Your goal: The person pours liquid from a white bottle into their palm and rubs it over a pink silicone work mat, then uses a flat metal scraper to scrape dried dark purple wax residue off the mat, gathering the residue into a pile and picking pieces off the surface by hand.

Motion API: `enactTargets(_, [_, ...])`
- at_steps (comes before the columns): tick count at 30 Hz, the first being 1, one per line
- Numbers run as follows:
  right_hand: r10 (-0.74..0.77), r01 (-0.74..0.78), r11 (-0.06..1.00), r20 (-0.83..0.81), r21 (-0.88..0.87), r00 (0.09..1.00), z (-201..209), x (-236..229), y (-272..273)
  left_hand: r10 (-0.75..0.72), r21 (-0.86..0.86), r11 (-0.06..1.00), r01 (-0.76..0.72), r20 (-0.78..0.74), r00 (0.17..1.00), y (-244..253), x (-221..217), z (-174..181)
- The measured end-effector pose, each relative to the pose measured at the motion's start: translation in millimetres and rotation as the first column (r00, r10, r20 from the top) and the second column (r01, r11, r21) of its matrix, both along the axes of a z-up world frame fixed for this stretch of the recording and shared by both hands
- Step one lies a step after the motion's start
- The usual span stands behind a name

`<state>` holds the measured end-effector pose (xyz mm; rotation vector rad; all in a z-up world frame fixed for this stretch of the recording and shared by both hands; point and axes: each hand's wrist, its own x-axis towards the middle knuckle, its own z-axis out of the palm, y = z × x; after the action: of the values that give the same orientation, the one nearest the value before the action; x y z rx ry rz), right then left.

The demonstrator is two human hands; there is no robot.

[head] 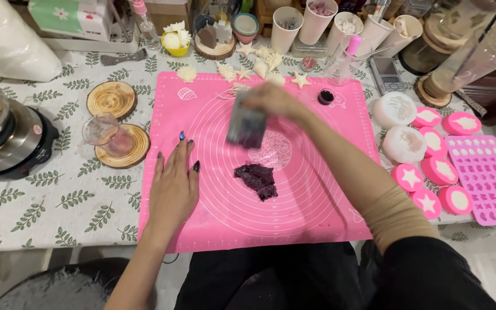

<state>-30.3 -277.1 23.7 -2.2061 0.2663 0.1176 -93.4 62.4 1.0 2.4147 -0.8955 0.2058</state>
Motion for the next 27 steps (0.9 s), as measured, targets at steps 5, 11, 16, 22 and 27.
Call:
enactTargets(5, [0.147, -0.149, 0.951, 0.031, 0.269, 0.989, 15.0, 2.6, 15.0, 0.077, 0.074, 0.995, -0.067, -0.143, 0.987, -27.7, 20.3, 25.3])
enactTargets(11, [-0.062, 0.061, 0.995, 0.008, 0.074, 0.998, -6.0, 9.8, 2.5, -0.158, -0.005, 0.988, 0.158, -0.044, 0.987, -63.3, 77.7, -16.4])
enactTargets(16, [0.01, -0.016, 0.978, 0.029, 0.21, 1.0, 14.1, -8.0, -12.1, -0.03, 0.069, 0.997, 0.031, -0.012, 0.999, -64.7, 101.8, -20.7])
enactTargets(22, [-0.069, 0.06, 0.977, 0.034, 0.205, 0.997, 4.1, -16.0, -22.1, 0.205, 0.125, 0.97, -0.209, 0.043, 0.978, -81.9, 141.1, -31.1])
enactTargets(27, [0.032, -0.038, 0.971, 0.029, 0.238, 0.999, -11.8, -5.7, -34.0, 0.303, 0.026, 0.95, -0.31, 0.159, 0.94, -86.0, 144.1, -32.2])
